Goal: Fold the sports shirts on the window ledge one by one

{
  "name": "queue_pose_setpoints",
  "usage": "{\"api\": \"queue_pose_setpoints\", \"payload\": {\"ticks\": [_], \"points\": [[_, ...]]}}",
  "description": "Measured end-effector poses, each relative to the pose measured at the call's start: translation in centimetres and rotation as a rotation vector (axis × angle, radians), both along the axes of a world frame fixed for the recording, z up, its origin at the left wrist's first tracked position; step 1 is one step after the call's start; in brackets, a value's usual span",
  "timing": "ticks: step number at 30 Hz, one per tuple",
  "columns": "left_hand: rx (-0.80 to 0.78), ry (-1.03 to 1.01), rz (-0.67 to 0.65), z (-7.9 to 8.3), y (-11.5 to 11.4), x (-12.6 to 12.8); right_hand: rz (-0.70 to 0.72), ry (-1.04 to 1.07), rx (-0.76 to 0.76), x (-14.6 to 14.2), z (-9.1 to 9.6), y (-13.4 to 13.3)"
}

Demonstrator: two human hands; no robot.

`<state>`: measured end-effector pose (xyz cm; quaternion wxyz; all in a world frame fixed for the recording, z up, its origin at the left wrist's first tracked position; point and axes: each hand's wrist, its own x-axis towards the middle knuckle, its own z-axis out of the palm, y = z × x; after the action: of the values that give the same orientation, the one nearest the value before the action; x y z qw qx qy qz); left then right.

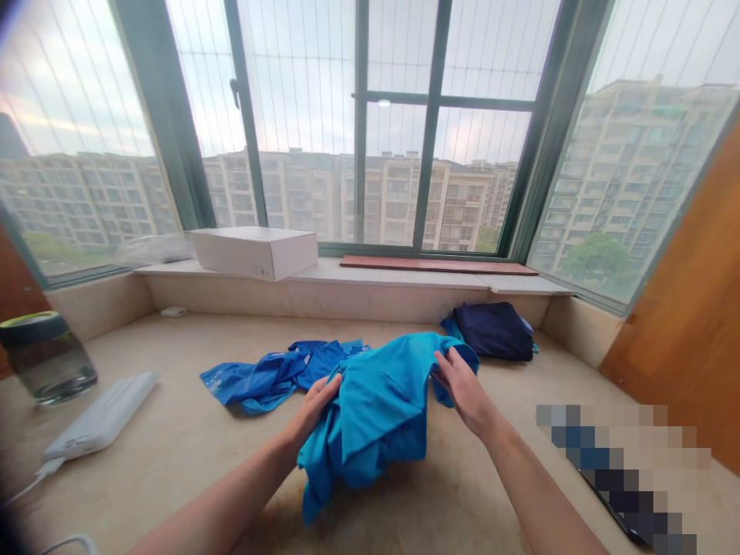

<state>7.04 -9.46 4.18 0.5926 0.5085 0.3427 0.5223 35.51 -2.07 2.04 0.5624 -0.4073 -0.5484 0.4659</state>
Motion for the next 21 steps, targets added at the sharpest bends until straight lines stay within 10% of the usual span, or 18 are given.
{"api": "queue_pose_setpoints", "payload": {"ticks": [6,11,21], "points": [[-0.209,-0.113,-0.049,0.4,0.2,-1.1,-0.104,-0.687,0.262,-1.3,-2.0,-0.7],[-0.123,-0.019,-0.073,-0.6,0.6,-0.9,0.211,-0.792,0.373,-4.4,-2.7,-3.3],[-0.204,0.134,-0.201,-1.0,-0.1,-1.6,0.098,-0.903,0.356,-4.1,-4.0,-2.0]]}}
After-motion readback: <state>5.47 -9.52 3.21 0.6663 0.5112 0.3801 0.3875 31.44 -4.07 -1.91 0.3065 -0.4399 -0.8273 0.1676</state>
